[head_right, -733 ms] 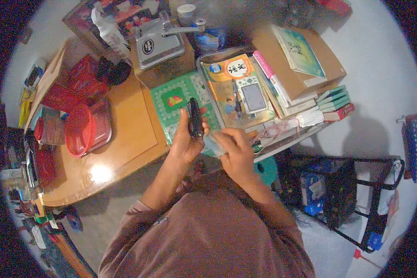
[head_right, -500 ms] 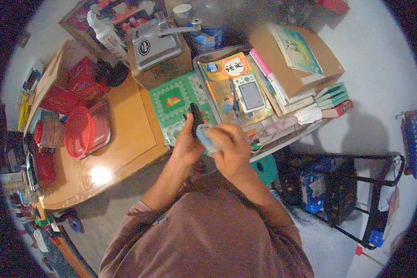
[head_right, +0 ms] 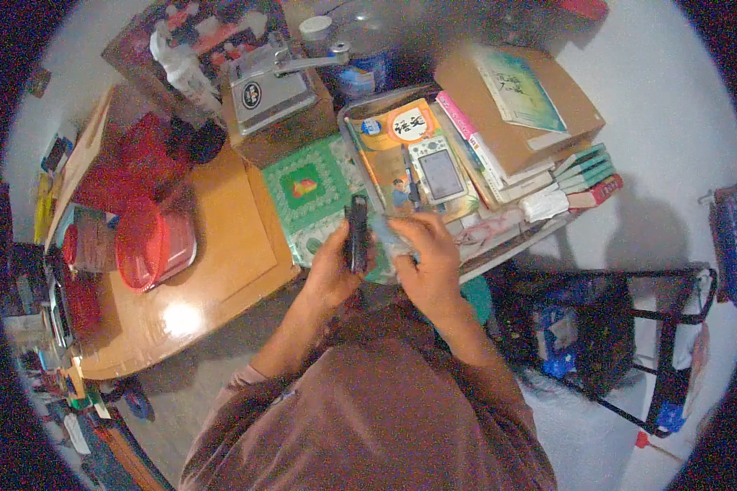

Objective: The person wipes down a metal press machine and a blue plastic handheld fan with a cloth.

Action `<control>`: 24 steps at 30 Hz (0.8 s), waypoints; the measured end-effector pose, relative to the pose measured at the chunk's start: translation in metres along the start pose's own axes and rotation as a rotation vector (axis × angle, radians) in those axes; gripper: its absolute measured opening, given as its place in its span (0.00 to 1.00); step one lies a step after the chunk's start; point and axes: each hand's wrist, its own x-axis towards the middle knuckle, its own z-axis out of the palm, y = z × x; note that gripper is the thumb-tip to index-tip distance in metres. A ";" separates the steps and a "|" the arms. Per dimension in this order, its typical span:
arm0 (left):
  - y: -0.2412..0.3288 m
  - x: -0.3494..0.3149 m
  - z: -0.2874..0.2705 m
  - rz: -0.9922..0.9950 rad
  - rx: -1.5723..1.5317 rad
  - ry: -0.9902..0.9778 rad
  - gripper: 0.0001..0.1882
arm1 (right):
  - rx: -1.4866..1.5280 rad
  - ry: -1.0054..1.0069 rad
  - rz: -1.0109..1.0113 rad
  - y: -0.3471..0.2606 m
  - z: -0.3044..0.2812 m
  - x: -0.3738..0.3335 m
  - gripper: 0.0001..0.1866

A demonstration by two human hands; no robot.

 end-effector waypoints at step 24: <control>0.032 0.012 -0.002 0.204 0.479 0.252 0.22 | 0.064 -0.196 0.143 0.027 0.010 -0.040 0.22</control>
